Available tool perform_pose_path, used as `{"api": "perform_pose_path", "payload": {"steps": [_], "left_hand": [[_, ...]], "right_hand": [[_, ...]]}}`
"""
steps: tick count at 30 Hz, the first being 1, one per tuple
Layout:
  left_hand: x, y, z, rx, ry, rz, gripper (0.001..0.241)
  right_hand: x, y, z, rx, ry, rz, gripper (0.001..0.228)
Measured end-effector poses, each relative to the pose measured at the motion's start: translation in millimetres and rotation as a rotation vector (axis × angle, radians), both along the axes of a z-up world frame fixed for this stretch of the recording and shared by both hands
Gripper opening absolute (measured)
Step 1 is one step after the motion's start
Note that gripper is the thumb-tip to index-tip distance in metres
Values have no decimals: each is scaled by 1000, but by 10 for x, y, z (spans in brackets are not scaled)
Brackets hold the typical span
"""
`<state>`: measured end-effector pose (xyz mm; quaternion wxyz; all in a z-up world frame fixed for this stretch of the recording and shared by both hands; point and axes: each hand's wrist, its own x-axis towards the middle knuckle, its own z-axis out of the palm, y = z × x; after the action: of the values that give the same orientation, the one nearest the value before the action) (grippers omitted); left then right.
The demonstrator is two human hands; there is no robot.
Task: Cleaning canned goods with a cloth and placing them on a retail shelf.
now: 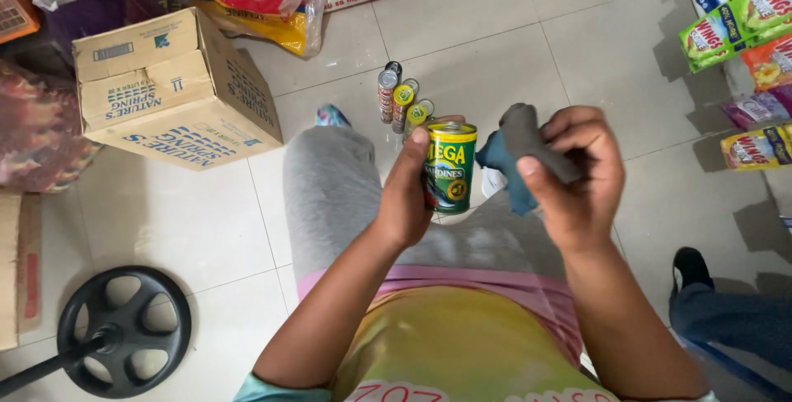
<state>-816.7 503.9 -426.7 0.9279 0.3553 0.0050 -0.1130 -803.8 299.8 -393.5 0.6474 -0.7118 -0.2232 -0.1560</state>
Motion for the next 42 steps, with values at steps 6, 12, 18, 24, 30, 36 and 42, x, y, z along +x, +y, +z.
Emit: {"api": "perform_pose_path", "payload": {"steps": [6, 12, 18, 24, 30, 36, 42], "left_hand": [[13, 6, 38, 253, -163, 217, 61], [160, -46, 280, 419, -269, 264, 50], [133, -279, 308, 269, -340, 172, 42], [214, -164, 313, 289, -230, 254, 47], [221, -168, 215, 264, -252, 208, 50], [156, -227, 81, 229, -234, 153, 52], [323, 13, 211, 186, -143, 276, 56]], "right_hand": [[-98, 390, -74, -81, 92, 132, 36], [40, 256, 61, 10, 91, 287, 37], [207, 234, 93, 101, -14, 77, 49], [10, 552, -54, 107, 7, 75, 61], [206, 338, -100, -21, -66, 63, 39], [410, 389, -24, 129, 22, 45, 37], [19, 468, -21, -85, 113, 85, 33]]}}
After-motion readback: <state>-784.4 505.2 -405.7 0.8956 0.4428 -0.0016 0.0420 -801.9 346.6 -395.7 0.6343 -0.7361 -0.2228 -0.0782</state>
